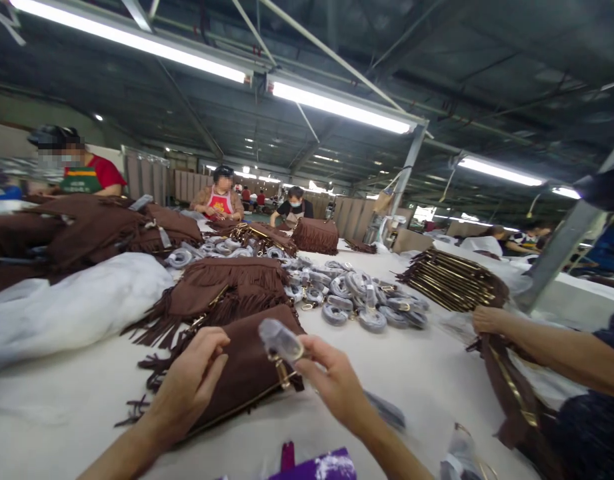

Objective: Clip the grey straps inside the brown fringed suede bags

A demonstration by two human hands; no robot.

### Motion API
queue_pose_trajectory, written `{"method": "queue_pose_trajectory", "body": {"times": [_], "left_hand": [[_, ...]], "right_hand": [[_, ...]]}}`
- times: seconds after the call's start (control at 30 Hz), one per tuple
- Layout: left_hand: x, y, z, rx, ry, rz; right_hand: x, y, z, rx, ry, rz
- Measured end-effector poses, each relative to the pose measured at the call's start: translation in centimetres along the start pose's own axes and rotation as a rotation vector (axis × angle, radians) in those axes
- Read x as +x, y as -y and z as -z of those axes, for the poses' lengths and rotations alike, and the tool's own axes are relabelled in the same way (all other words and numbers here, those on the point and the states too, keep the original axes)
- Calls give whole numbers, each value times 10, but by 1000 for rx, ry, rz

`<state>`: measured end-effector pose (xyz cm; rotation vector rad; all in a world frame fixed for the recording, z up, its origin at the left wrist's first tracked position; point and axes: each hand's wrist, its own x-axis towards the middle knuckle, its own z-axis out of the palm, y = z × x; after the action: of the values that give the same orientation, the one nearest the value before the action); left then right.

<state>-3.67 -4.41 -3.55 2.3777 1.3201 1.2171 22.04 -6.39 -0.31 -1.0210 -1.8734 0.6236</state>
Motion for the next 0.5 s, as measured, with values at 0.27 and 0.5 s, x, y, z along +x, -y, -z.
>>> {"method": "queue_pose_trajectory", "body": {"times": [0.27, 0.5], "left_hand": [[13, -46, -50, 523, 555, -13], [62, -30, -3, 541, 425, 19]], "right_hand": [[-38, -12, 37, 221, -193, -108], [-59, 2, 31, -226, 15, 368]]}}
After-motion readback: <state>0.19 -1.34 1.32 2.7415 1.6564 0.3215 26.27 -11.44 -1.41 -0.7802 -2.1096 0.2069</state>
